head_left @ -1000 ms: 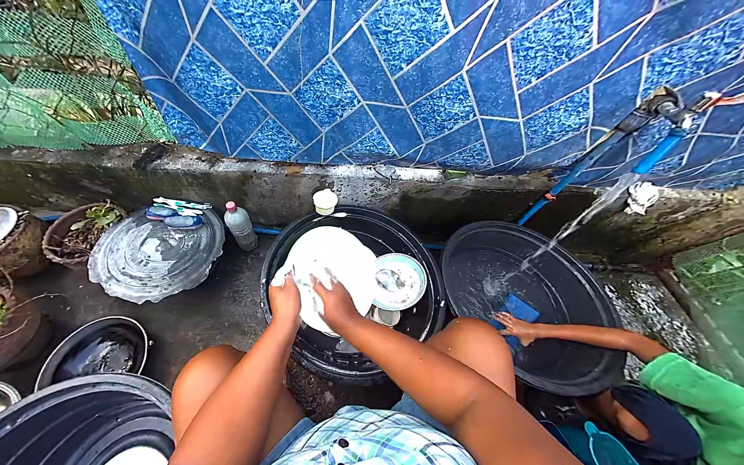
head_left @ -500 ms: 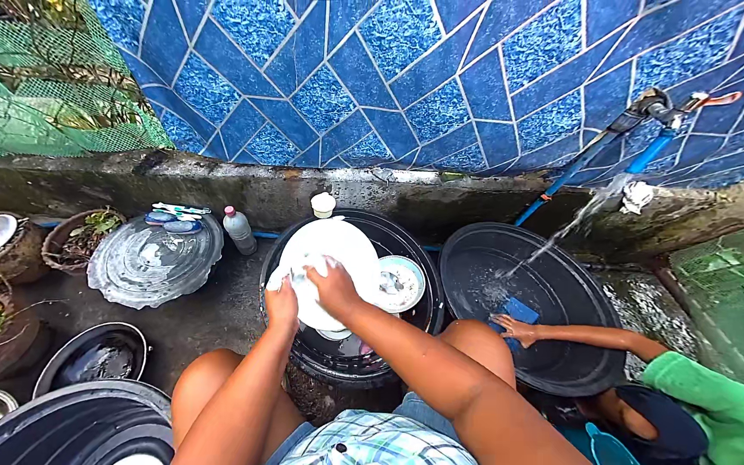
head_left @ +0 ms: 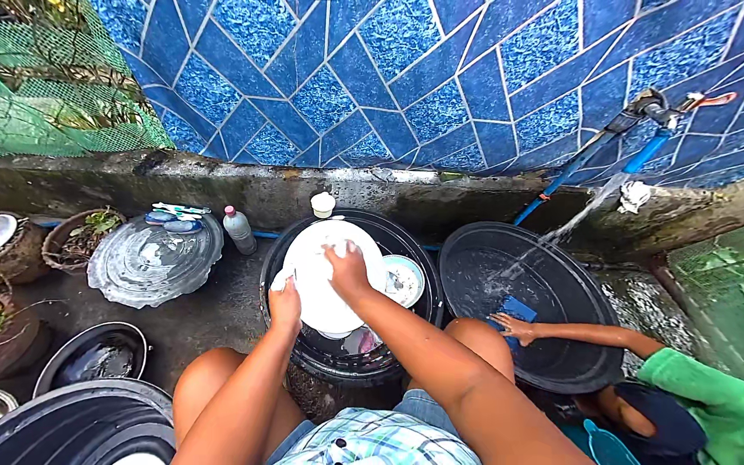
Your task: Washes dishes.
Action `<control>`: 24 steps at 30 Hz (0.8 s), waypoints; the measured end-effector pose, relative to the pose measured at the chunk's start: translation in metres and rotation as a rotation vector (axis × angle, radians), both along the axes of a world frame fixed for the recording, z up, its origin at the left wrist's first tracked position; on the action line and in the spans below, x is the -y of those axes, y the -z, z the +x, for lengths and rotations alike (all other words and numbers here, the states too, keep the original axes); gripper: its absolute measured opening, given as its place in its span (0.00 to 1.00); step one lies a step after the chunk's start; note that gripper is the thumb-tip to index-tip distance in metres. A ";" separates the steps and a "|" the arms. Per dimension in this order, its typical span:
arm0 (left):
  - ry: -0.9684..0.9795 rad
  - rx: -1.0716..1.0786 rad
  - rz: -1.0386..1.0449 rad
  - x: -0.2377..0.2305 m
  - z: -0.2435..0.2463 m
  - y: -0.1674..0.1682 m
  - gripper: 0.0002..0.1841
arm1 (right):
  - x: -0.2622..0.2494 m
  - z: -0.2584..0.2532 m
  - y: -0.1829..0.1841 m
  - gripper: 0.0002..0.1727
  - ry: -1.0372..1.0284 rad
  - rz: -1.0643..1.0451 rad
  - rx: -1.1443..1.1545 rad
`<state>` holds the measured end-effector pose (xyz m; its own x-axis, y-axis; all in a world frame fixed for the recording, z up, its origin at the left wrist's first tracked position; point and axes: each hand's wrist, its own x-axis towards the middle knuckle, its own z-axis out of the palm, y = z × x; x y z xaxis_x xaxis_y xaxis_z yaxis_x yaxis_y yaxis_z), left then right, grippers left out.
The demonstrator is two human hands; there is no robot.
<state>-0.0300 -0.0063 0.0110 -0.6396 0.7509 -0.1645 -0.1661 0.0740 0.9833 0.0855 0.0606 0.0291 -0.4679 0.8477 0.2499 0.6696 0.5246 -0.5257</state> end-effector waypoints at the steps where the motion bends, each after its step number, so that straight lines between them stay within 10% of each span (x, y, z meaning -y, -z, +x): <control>1: -0.007 0.029 0.010 0.000 0.000 0.001 0.18 | 0.008 -0.007 0.002 0.19 -0.083 0.052 0.016; 24: -0.007 -0.024 -0.024 -0.003 -0.006 0.005 0.17 | -0.007 -0.006 0.006 0.19 -0.094 0.091 -0.040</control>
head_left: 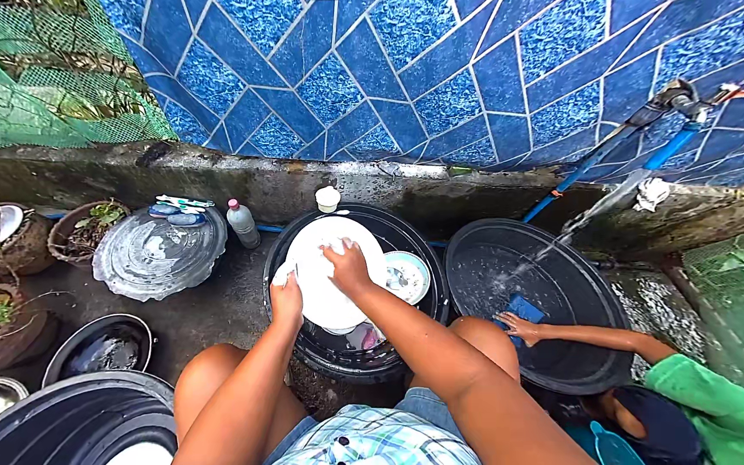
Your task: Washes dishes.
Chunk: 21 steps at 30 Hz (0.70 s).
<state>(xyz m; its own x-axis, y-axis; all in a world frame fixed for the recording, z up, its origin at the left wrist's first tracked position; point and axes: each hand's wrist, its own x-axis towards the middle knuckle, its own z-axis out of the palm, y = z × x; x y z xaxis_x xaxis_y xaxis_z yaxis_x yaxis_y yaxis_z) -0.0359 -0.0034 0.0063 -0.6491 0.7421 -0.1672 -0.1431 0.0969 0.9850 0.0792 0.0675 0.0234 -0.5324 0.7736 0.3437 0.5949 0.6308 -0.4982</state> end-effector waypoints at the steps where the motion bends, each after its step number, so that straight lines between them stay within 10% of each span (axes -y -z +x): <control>1: 0.004 -0.009 -0.004 -0.001 0.000 0.000 0.17 | -0.010 0.001 0.001 0.20 0.066 0.003 -0.014; 10: -0.119 0.046 0.047 -0.002 -0.010 -0.005 0.16 | 0.058 0.009 0.026 0.15 -0.150 -0.032 0.053; 16: -0.071 -0.060 0.034 0.004 -0.015 -0.003 0.17 | 0.000 0.061 0.010 0.19 0.116 -0.225 0.238; 21: 0.013 -0.065 0.003 0.002 0.006 0.000 0.18 | -0.003 0.006 0.008 0.23 0.105 -0.077 0.028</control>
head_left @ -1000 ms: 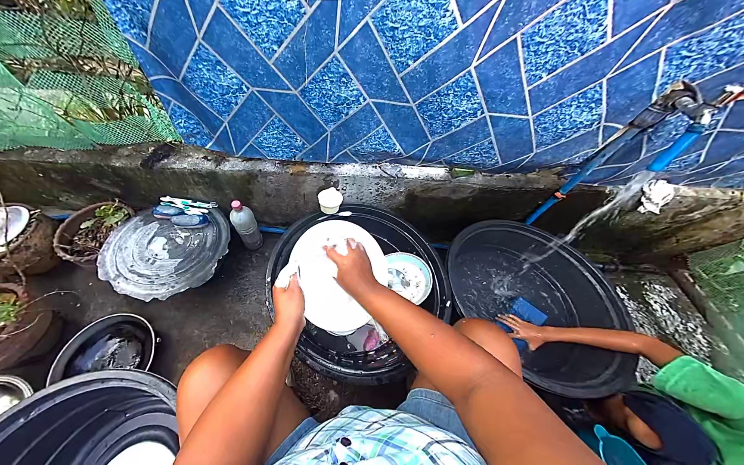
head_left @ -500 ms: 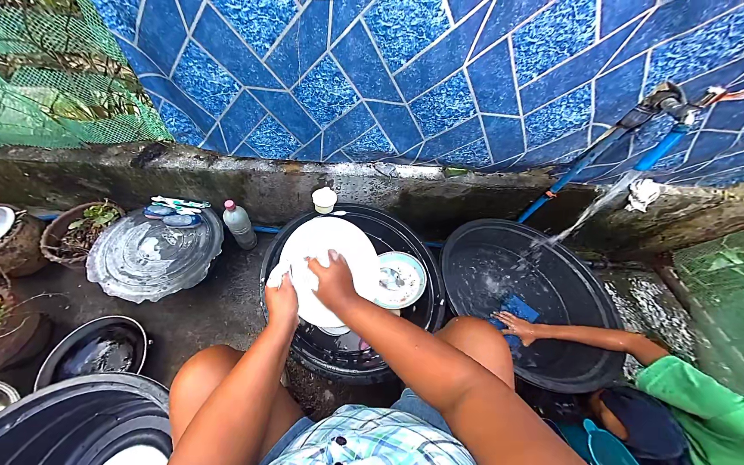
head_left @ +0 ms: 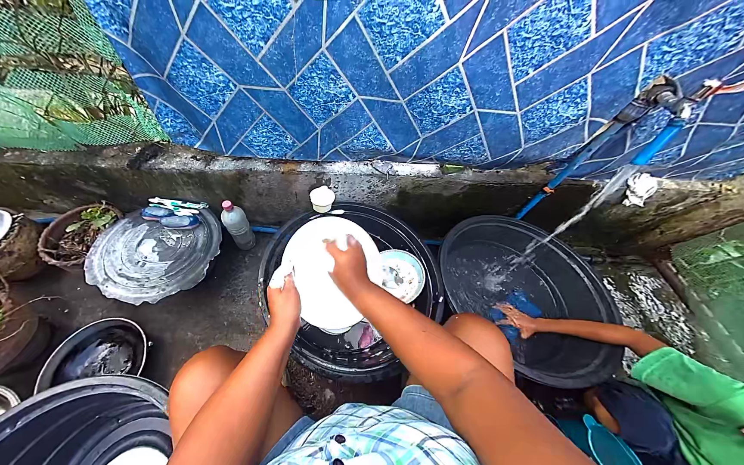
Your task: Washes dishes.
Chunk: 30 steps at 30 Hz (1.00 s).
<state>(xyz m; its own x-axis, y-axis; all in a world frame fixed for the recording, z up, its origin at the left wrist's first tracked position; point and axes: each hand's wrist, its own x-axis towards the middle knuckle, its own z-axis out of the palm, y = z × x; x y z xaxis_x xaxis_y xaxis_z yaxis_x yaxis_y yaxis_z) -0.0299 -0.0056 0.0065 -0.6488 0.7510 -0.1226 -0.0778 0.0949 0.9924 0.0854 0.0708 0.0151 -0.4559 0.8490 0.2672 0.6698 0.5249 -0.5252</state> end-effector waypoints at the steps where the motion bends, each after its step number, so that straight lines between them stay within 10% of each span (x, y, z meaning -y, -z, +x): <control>1: -0.012 0.042 0.013 -0.002 0.001 0.001 0.18 | 0.013 -0.009 0.007 0.19 -0.092 0.069 -0.050; 5: -0.034 0.138 0.027 -0.004 -0.004 0.001 0.19 | 0.018 -0.003 0.026 0.12 -0.384 0.307 -0.198; 10: 0.135 0.057 -0.011 0.001 -0.001 0.002 0.13 | -0.012 -0.002 0.024 0.21 -0.030 0.180 -0.251; 15: 0.254 0.032 -0.040 0.004 -0.009 0.007 0.16 | -0.003 -0.006 0.027 0.20 -0.422 0.204 -0.241; 22: 0.175 0.063 -0.091 0.009 0.004 0.012 0.16 | -0.052 0.016 -0.004 0.24 0.344 -0.252 -0.069; 28: 0.477 -0.081 -0.110 0.007 0.004 0.020 0.17 | -0.006 -0.007 0.007 0.14 -0.442 0.219 0.093; 30: 0.387 -0.031 -0.125 0.008 0.010 0.016 0.15 | -0.011 -0.002 0.003 0.19 -0.297 0.068 0.074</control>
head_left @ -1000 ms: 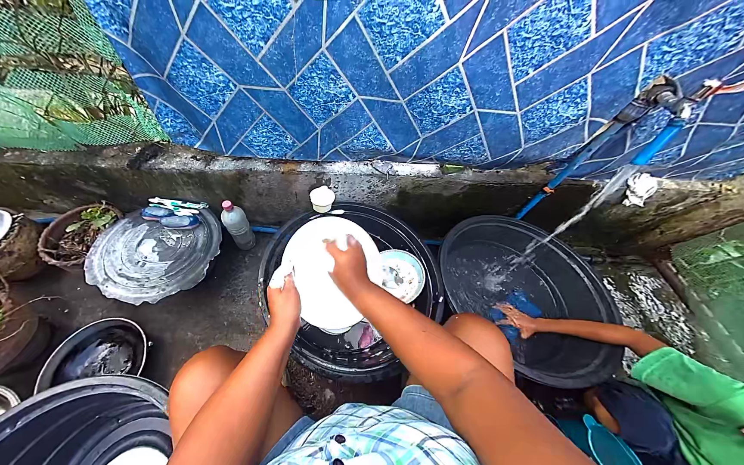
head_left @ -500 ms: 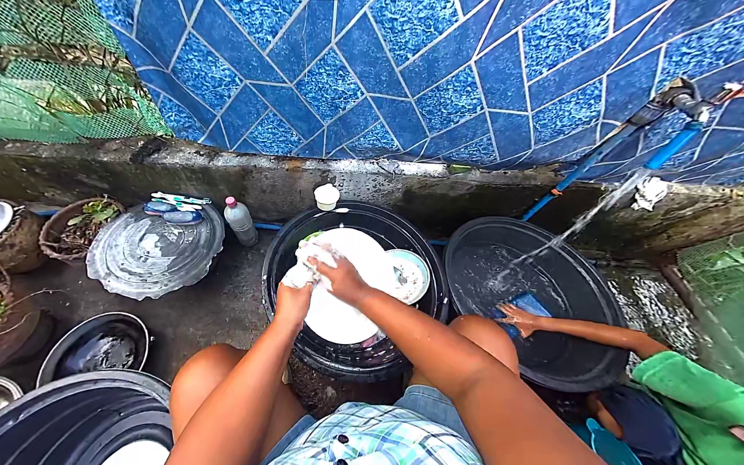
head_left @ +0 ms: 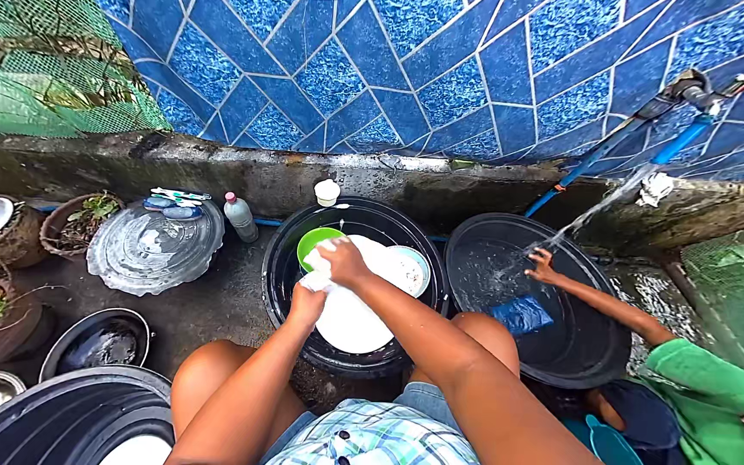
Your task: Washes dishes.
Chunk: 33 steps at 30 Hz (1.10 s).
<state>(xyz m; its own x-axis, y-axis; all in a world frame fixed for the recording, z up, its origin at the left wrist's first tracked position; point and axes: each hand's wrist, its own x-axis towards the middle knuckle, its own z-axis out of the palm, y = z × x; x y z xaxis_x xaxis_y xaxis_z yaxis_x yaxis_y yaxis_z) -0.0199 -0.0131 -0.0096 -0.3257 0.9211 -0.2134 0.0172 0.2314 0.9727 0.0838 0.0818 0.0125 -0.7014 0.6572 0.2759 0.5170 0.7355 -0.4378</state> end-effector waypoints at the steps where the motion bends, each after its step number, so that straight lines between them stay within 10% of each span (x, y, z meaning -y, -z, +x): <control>1: -0.064 0.026 -0.012 -0.001 0.001 -0.002 0.15 | -0.008 0.005 -0.003 0.20 0.198 -0.114 -0.009; 5: -0.189 0.088 -0.068 0.002 0.007 0.001 0.16 | -0.043 0.018 0.000 0.23 0.708 -0.329 0.041; 12: 0.079 0.034 -0.044 -0.004 0.007 0.004 0.17 | -0.006 0.004 0.004 0.19 -0.138 0.025 0.118; 19: -0.187 0.068 -0.040 -0.009 0.002 0.001 0.12 | -0.034 0.035 0.031 0.28 0.644 -0.176 -0.052; 22: -0.249 0.069 -0.040 -0.014 0.002 -0.003 0.15 | 0.001 0.015 0.044 0.40 0.493 -0.251 -0.066; 28: -0.420 0.148 0.031 -0.017 -0.017 -0.010 0.14 | 0.066 0.023 0.044 0.23 -0.052 -0.218 -0.009; 33: -0.447 0.116 0.045 -0.015 -0.026 -0.017 0.16 | 0.014 0.073 0.033 0.25 0.106 -0.091 0.118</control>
<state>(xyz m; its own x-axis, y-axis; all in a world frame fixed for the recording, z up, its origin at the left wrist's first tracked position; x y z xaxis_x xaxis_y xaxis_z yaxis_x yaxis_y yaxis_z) -0.0464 0.0014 0.0075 -0.6688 0.7053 -0.2350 -0.1845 0.1487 0.9715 0.1572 0.0680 -0.0204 -0.6511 0.7475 0.1316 0.6411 0.6344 -0.4319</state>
